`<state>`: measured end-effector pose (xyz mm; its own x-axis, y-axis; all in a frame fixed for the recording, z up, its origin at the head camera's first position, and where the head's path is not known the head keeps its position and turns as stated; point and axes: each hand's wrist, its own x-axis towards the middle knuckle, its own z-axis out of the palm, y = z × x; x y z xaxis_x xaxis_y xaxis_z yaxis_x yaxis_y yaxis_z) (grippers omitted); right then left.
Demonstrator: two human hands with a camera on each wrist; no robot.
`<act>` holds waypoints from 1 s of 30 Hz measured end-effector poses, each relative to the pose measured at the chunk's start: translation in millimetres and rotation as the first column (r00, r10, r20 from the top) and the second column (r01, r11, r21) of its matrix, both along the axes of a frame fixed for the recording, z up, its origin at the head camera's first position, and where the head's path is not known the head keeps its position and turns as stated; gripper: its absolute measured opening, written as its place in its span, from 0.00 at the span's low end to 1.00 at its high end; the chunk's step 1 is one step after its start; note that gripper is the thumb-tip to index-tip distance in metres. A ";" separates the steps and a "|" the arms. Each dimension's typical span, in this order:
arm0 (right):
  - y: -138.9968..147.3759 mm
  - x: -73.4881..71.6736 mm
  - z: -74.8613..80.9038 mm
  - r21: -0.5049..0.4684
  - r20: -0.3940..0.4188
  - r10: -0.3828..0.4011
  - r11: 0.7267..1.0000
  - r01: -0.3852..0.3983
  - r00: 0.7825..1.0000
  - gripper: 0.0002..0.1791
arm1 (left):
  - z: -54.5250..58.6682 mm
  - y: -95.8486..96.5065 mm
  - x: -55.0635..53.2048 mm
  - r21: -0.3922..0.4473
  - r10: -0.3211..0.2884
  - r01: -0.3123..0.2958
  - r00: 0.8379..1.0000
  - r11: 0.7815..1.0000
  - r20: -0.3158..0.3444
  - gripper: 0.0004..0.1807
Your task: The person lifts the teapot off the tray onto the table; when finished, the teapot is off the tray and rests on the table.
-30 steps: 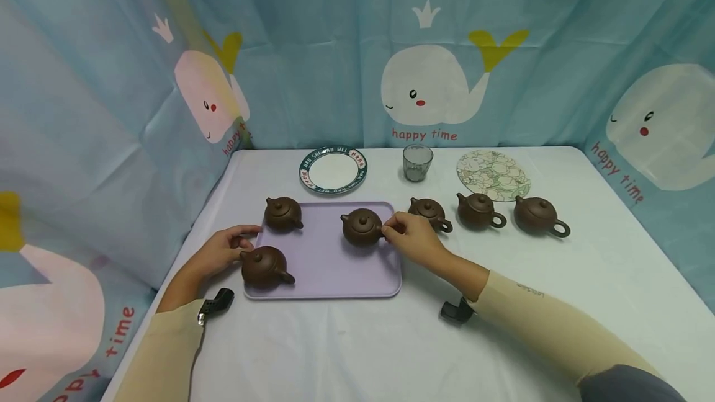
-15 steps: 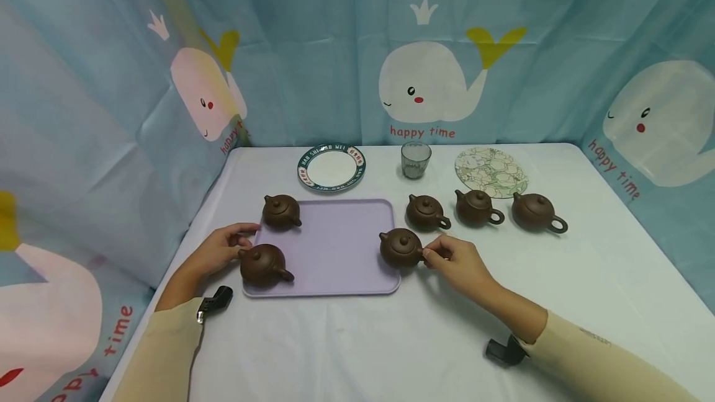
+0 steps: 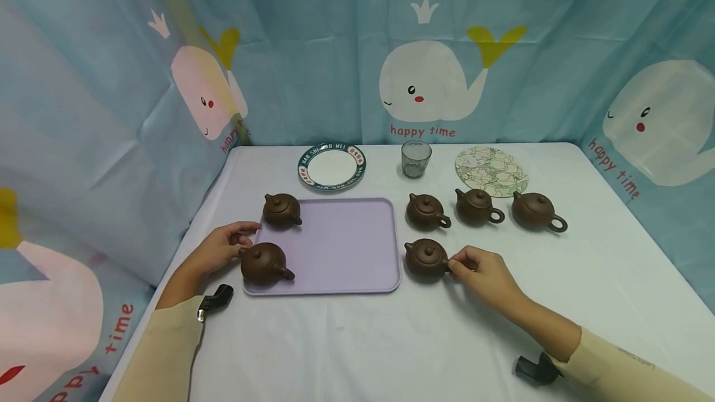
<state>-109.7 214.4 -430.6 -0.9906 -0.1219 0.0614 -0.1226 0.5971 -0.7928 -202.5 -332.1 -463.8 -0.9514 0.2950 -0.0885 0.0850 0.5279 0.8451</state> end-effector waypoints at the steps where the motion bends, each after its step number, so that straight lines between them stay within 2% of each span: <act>1: 0.9 0.1 -0.3 0.005 0.003 -0.003 1.000 0.003 1.000 0.03 | 0.4 0.1 0.1 -0.002 0.004 -0.004 1.000 1.000 -0.001 0.29; 11: 4.2 2.1 -1.8 0.044 0.010 -0.003 0.999 0.002 1.000 0.03 | 1.4 1.0 1.2 0.008 0.000 0.000 1.000 1.000 0.004 0.30; 15: 5.9 0.6 -1.6 0.047 0.002 0.025 0.999 -0.025 1.000 0.03 | 4.1 2.2 1.8 -0.004 -0.002 0.002 1.000 1.000 0.003 0.29; 18: 8.6 -1.3 1.2 0.095 -0.010 0.061 0.994 -0.060 0.998 0.03 | 5.0 2.3 1.4 -0.014 -0.006 0.006 1.000 1.000 0.005 0.28; 20: 10.2 -4.7 5.3 0.155 -0.028 0.087 0.984 -0.082 0.996 0.03 | 1.2 0.0 0.1 -0.014 0.001 -0.001 1.000 1.000 0.002 0.28; 24: 10.9 -16.3 19.3 0.260 -0.089 0.127 0.961 -0.100 0.988 0.05 | 0.9 -0.5 0.6 -0.004 -0.006 0.006 1.000 1.000 -0.011 0.29; 27: 4.9 -26.1 32.2 0.265 -0.126 0.154 0.957 -0.116 0.980 0.05 | 0.9 -0.5 0.1 0.001 -0.008 0.008 1.000 1.000 -0.008 0.29; 30: -10.8 -32.6 45.6 0.224 -0.155 0.195 0.962 -0.158 0.968 0.04 | 1.9 0.2 0.0 0.000 0.002 -0.002 1.000 1.000 0.007 0.29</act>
